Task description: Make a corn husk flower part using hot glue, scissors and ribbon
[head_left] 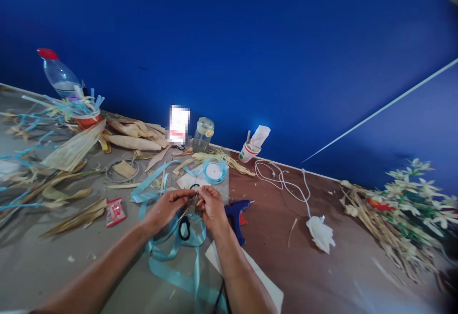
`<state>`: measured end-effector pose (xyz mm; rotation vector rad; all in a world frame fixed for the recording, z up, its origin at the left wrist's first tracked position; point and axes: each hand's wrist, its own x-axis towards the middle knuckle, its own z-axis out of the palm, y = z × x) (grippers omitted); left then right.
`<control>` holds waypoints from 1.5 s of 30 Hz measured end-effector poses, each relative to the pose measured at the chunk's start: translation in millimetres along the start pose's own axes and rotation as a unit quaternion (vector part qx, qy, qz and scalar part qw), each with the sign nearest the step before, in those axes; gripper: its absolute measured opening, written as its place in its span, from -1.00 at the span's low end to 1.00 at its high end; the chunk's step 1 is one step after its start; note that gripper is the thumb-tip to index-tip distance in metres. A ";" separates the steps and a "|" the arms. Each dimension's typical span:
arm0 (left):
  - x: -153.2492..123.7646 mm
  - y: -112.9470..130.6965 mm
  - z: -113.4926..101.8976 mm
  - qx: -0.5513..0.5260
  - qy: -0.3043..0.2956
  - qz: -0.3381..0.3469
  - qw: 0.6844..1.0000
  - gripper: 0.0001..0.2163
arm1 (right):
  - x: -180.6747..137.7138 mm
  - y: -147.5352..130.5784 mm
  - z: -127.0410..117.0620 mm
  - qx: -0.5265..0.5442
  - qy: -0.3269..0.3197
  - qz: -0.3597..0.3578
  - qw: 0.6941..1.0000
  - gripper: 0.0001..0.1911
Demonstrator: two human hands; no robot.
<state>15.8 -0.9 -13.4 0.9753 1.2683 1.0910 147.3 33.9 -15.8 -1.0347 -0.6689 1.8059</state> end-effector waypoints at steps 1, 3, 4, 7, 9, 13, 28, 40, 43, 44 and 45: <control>0.6 -1.4 -0.1 -0.006 0.002 -0.005 1.000 -0.69 | -0.2 -0.2 0.2 -0.002 -0.001 0.000 1.000 -0.75; 2.0 -4.4 -0.5 -0.020 0.008 -0.013 1.000 -0.69 | -0.8 -0.9 0.8 -0.004 -0.003 -0.001 1.000 -0.75; 2.7 -5.8 -0.8 -0.026 0.010 -0.015 0.999 -0.69 | -1.2 -1.3 1.2 -0.004 -0.006 -0.002 1.000 -0.75; 3.7 -8.2 -1.0 -0.042 0.009 -0.018 0.999 -0.68 | -1.9 -1.5 1.5 -0.006 -0.021 -0.004 1.000 -0.75; 3.4 -8.5 -0.9 -0.046 0.006 -0.016 0.999 -0.68 | -1.1 0.0 0.4 -0.018 -0.030 -0.012 0.999 -0.76; 2.1 -8.2 -1.1 -0.019 0.000 -0.007 1.000 -0.69 | 2.9 6.2 -4.6 -0.080 -0.025 -0.061 0.995 -0.79; 0.1 -3.0 -1.6 -0.073 -0.024 -0.024 0.997 -0.78 | -1.2 8.5 -4.7 -0.188 -0.046 -0.078 0.978 -0.80; 5.1 3.6 -17.1 -0.162 0.073 0.010 0.984 -0.77 | 3.4 4.5 -7.6 -0.256 0.009 -0.132 0.958 -0.84; 9.7 5.0 -27.6 -0.198 0.092 0.020 0.976 -0.74 | 3.1 -0.8 -8.8 -0.359 0.016 -0.169 0.918 -0.92; 10.8 5.4 -30.3 -0.209 0.094 0.028 0.973 -0.73 | 2.2 -1.6 -8.8 -0.389 0.010 -0.174 0.905 -0.91; 11.6 5.8 -32.5 -0.219 0.095 0.035 0.971 -0.73 | 1.0 -1.9 -8.8 -0.419 0.005 -0.183 0.889 -0.89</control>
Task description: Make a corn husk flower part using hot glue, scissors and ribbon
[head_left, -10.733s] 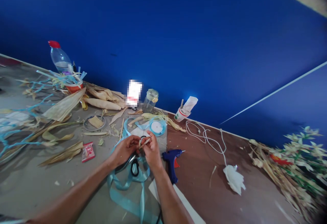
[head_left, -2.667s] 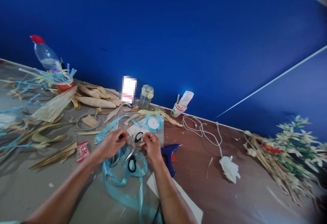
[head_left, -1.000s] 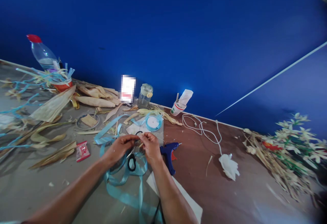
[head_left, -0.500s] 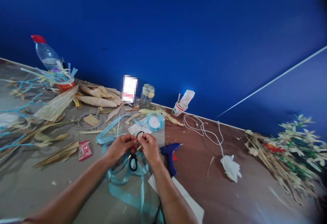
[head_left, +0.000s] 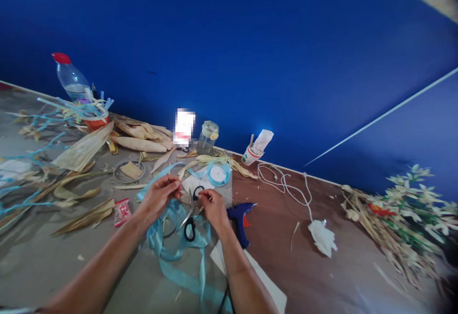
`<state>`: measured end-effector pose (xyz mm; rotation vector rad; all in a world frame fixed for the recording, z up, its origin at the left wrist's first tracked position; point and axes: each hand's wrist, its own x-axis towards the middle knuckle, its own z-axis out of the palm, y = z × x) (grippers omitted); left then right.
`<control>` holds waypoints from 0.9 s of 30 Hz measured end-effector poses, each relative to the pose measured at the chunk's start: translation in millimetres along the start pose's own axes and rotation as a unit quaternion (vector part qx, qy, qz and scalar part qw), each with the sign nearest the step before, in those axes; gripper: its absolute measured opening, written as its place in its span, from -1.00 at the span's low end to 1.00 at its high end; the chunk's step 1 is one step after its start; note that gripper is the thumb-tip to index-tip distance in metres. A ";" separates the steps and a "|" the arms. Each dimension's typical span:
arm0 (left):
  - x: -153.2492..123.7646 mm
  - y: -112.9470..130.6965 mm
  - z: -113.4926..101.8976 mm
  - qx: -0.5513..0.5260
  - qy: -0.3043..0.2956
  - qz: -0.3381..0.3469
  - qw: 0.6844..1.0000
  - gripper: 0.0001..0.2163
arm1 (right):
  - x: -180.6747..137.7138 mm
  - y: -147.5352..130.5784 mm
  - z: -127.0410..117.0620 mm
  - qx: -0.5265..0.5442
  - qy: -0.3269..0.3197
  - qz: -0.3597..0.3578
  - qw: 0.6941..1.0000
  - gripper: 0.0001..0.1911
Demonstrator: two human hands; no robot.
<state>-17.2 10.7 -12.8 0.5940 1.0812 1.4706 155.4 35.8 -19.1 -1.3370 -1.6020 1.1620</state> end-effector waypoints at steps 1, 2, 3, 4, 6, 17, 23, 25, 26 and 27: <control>0.8 1.1 -1.1 -0.009 0.001 0.005 1.000 -0.73 | -1.1 -0.3 -0.3 -0.034 -0.003 -0.015 0.999 -0.88; 1.2 2.2 -1.8 -0.016 0.003 0.007 1.000 -0.73 | -2.2 -0.5 -0.7 -0.068 -0.002 -0.033 0.997 -0.87; 1.4 3.1 -2.1 -0.020 0.004 0.007 1.000 -0.73 | -3.0 -0.7 -1.2 -0.103 0.002 -0.051 0.993 -0.86; 1.4 4.0 -2.3 -0.022 0.007 0.005 1.000 -0.73 | -3.1 -1.1 -1.9 -0.135 0.006 -0.068 0.989 -0.84; 1.3 4.8 -2.5 -0.027 0.012 -0.003 1.000 -0.72 | -0.1 -3.0 -3.4 -0.187 0.009 -0.091 0.978 -0.80; 4.1 -6.2 -5.1 -0.014 -0.013 -0.004 1.000 -0.73 | 53.4 -9.1 15.7 -0.408 -0.164 -0.155 0.885 -0.67; 2.8 -8.2 -3.1 -0.003 -0.017 0.002 1.000 -0.71 | 60.4 -7.9 17.3 -0.440 -0.187 -0.165 0.862 -0.78; 2.5 -9.0 -2.8 -0.001 -0.013 0.002 1.000 -0.70 | 62.8 -9.7 18.7 -0.454 -0.193 -0.166 0.854 -0.83; 2.4 -9.1 -2.7 -0.001 -0.011 0.001 1.000 -0.69 | 63.7 -11.0 19.0 -0.460 -0.198 -0.165 0.850 -0.85; 2.2 -9.0 -2.6 -0.001 -0.009 -0.001 1.000 -0.69 | 64.3 -12.3 18.8 -0.464 -0.201 -0.163 0.847 -0.86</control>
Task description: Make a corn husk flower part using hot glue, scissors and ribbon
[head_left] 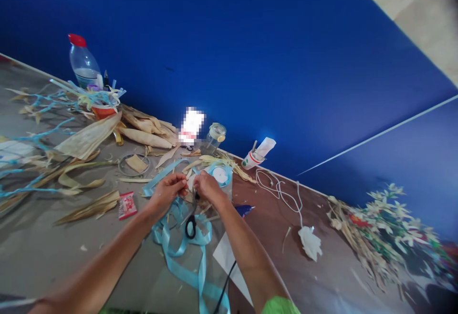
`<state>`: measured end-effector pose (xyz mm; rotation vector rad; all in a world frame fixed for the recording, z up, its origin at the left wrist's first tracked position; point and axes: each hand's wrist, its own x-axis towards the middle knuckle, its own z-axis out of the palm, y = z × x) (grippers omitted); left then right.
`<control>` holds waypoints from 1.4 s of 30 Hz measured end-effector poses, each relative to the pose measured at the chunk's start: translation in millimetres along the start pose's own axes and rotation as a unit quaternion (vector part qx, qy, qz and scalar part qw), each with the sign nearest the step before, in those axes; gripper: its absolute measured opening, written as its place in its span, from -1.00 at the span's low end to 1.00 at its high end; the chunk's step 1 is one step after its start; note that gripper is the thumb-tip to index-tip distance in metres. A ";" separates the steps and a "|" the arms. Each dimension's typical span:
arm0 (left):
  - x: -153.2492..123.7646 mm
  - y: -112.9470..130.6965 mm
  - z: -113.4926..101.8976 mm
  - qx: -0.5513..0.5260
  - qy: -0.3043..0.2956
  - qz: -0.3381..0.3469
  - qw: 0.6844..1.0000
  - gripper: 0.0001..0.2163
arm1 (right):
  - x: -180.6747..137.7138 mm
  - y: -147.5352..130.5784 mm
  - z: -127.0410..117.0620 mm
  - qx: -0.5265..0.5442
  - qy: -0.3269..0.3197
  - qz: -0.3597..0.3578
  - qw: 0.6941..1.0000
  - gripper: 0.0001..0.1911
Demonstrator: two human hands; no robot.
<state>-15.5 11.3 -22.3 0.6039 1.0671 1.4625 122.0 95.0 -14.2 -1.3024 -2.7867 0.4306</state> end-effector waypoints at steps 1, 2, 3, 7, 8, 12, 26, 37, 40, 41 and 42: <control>-0.1 0.2 0.0 0.000 0.001 -0.001 1.000 -0.69 | 0.0 0.1 -1.7 0.001 0.001 0.004 1.000 -0.86; -0.2 0.5 -0.1 -0.001 0.002 -0.002 1.000 -0.69 | -0.5 0.7 -3.6 0.008 0.009 0.012 1.000 -0.86; -0.1 0.7 -0.2 -0.002 0.002 -0.004 1.000 -0.69 | -1.4 1.8 -5.6 0.023 0.026 0.023 0.999 -0.86; 0.6 0.1 -1.2 -0.014 -0.003 -0.008 1.000 -0.70 | -7.5 6.6 -10.8 0.205 0.123 0.080 0.968 -0.87; 0.8 -0.5 -1.4 -0.017 -0.005 -0.009 1.000 -0.71 | -9.4 6.6 -10.8 0.284 0.124 0.091 0.947 -0.89; 0.9 -2.1 -1.4 -0.030 -0.010 -0.012 0.999 -0.72 | -18.3 -0.7 -8.4 0.590 0.091 0.109 0.795 -0.92; -0.5 -1.6 0.1 -0.042 -0.020 -0.009 0.999 -0.73 | -34.0 -8.2 -7.2 0.717 0.044 0.151 0.679 -0.74; -9.4 -8.2 12.3 -0.014 -0.045 -0.010 0.999 -0.76 | -36.6 -0.3 -4.7 0.505 0.084 0.165 0.843 -0.83; -11.6 -6.3 14.6 -0.011 -0.045 -0.005 0.999 -0.77 | -32.6 -2.0 -8.1 0.395 0.105 0.156 0.899 -0.86; -12.1 -5.7 15.2 -0.009 -0.042 -0.003 0.999 -0.77 | -31.1 -2.7 -9.2 0.368 0.104 0.157 0.910 -0.86; -12.5 -5.3 15.9 -0.007 -0.039 0.000 0.999 -0.77 | -29.5 -3.4 -9.9 0.345 0.103 0.159 0.919 -0.86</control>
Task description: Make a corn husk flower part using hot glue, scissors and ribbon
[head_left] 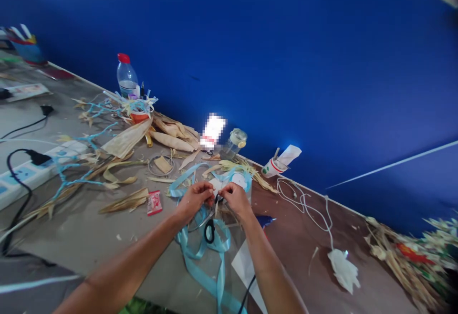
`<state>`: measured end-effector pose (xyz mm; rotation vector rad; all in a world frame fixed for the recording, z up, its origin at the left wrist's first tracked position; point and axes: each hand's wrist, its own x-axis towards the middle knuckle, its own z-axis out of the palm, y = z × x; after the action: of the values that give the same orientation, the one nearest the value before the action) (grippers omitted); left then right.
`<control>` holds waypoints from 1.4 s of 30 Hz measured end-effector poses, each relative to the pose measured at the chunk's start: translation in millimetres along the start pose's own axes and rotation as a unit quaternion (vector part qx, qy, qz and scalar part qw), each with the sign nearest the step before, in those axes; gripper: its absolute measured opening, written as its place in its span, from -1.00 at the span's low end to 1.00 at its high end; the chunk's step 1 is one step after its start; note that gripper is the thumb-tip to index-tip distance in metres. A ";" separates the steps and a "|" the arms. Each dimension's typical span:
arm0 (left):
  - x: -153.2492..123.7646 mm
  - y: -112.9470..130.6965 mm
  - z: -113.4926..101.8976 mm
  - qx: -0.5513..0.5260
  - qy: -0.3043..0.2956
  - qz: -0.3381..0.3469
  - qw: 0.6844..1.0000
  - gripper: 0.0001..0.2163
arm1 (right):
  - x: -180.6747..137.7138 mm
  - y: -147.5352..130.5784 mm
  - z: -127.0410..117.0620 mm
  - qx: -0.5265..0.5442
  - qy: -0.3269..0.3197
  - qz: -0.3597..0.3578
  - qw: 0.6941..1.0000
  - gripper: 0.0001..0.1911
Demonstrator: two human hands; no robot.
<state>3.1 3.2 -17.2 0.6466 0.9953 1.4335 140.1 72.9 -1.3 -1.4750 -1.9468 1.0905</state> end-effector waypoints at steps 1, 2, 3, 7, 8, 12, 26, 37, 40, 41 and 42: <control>-0.3 0.3 0.6 0.003 0.001 0.003 1.000 -0.78 | 1.2 -0.8 0.5 -0.022 0.002 0.000 1.000 -0.86; -0.5 0.4 1.1 0.006 -0.001 0.008 1.000 -0.78 | 2.6 -0.9 1.1 -0.041 0.004 -0.001 0.999 -0.85; -0.8 0.4 1.5 0.009 -0.006 0.014 1.000 -0.78 | 4.0 -0.3 1.7 -0.058 0.005 -0.001 0.998 -0.84; -4.0 1.3 1.8 -0.006 -0.064 0.028 0.998 -0.78 | 11.7 5.7 3.3 -0.095 0.012 -0.049 0.994 -0.89; -5.7 2.4 1.7 -0.019 -0.084 0.027 0.996 -0.77 | 14.1 6.9 3.3 -0.091 0.021 -0.072 0.993 -0.86; -16.9 11.3 1.6 -0.073 -0.205 -0.015 0.976 -0.78 | 23.2 2.1 6.2 -0.040 0.062 -0.158 0.985 -0.80; -29.7 25.4 0.0 -0.079 -0.396 -0.170 0.899 -0.74 | 60.4 -40.5 77.1 -0.294 -0.108 -0.358 0.880 -0.57; -32.1 26.5 3.5 -0.049 -0.391 -0.204 0.896 -0.72 | 50.9 -41.0 38.1 -0.256 -0.191 -0.356 0.878 -0.73; -31.3 23.3 1.9 -0.050 -0.392 -0.194 0.898 -0.74 | 52.0 -39.8 50.2 -0.219 -0.158 -0.290 0.918 -0.72; -31.2 22.6 1.5 -0.052 -0.393 -0.189 0.898 -0.76 | 51.3 -39.6 55.8 -0.212 -0.145 -0.273 0.927 -0.79; -31.0 22.2 1.1 -0.054 -0.393 -0.185 0.899 -0.77 | 49.8 -39.5 61.3 -0.212 -0.138 -0.261 0.932 -0.85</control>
<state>-3.0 -25.1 7.8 0.8084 0.3586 0.7595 55.3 96.3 -9.7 -0.9116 -2.6941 0.6861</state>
